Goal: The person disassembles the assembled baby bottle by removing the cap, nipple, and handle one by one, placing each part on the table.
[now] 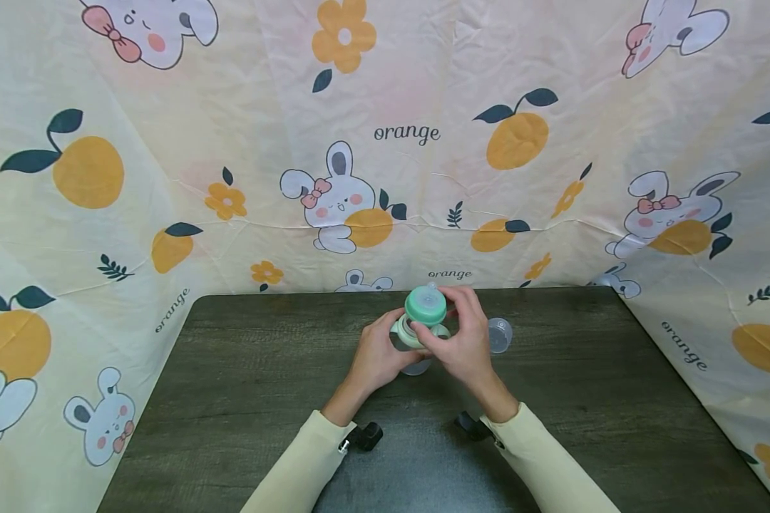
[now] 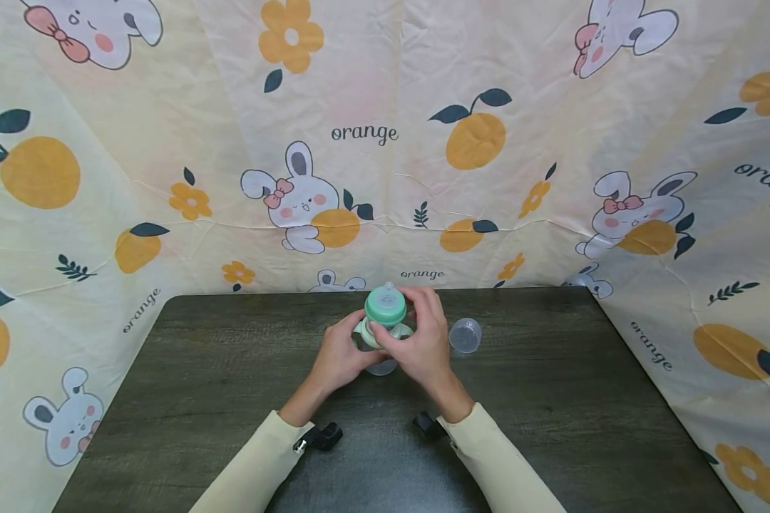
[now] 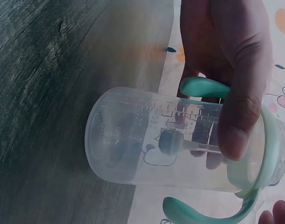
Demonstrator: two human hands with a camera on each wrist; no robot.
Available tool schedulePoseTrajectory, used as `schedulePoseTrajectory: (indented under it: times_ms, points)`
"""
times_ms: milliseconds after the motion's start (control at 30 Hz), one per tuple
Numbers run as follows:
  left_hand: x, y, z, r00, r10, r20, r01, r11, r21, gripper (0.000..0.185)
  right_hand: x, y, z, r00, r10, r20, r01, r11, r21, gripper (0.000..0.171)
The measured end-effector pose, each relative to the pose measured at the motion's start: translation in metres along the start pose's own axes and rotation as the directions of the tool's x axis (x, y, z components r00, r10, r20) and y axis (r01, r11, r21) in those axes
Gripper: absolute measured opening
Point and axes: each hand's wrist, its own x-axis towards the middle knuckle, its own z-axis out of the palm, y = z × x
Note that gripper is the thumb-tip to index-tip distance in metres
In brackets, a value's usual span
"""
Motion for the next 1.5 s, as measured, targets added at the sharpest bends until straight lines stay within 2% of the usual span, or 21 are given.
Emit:
schedulePoseTrajectory:
  times_ms: [633, 1000, 1500]
  points:
    - [0.0, 0.0, 0.0, 1.0, -0.007, 0.004, 0.007, 1.0, -0.014, 0.076, 0.008, -0.006, 0.002, 0.999, -0.026, -0.046, 0.027, 0.999, 0.024, 0.059]
    - [0.0, -0.001, 0.0, 1.0, -0.027, 0.011, 0.028, 0.999, -0.019, 0.073, 0.014, -0.009, 0.002, 0.993, -0.068, -0.092, 0.074, 0.995, 0.062, 0.06]
    - [0.001, -0.001, -0.003, 1.0, -0.013, 0.013, 0.013, 0.999, -0.033, 0.072, 0.024, -0.013, -0.002, 0.993, -0.074, -0.093, 0.079, 0.996, 0.049, 0.058]
